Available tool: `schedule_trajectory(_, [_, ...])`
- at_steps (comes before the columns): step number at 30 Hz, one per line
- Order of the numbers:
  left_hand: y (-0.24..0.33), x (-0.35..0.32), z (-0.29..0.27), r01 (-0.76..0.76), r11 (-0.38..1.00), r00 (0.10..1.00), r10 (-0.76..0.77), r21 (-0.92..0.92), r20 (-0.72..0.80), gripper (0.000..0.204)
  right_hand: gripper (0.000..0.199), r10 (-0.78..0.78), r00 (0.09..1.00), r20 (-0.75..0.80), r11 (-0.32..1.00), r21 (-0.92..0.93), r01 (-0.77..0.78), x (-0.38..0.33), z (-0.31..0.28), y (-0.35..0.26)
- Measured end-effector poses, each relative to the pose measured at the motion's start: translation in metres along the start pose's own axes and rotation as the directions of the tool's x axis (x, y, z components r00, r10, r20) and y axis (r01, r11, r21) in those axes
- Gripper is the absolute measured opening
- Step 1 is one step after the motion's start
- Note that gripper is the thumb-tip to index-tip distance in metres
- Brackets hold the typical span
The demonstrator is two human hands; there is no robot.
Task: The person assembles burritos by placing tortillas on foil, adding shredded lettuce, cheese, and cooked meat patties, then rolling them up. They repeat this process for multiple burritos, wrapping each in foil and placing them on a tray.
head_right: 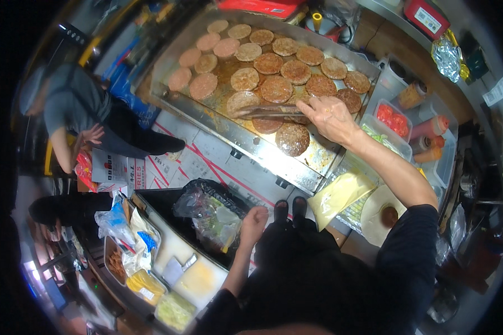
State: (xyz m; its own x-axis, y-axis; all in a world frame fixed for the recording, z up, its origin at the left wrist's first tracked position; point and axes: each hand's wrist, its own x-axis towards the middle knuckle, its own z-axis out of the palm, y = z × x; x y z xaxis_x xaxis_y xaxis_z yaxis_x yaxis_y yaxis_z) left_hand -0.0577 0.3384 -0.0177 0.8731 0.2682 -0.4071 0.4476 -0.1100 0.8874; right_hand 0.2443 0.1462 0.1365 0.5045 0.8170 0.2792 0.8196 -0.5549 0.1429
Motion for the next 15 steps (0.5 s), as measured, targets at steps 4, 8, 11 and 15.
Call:
schedule_trajectory(4, [0.020,0.005,0.001,0.029,0.993,1.000,-0.029,0.112,-0.002,0.019,0.042,0.057,0.998,0.040,0.995,0.082,-0.060,-0.002,-0.007,-0.001])
schedule_trajectory(8, [0.010,0.008,0.004,-0.011,1.000,1.000,0.011,0.003,-0.017,0.018,0.043,0.175,0.966,0.193,0.973,0.116,-0.199,0.006,-0.027,0.002])
schedule_trajectory(11, [-0.026,0.010,0.032,-0.216,0.976,0.976,0.215,0.032,0.014,0.019,0.043,0.271,0.942,0.198,0.938,0.167,-0.305,-0.012,-0.047,0.013])
schedule_trajectory(15, [-0.010,-0.011,0.015,-0.151,0.988,0.988,0.152,-0.042,0.005,0.018,0.041,0.345,0.937,0.050,0.683,0.672,-0.287,-0.036,0.032,0.084])
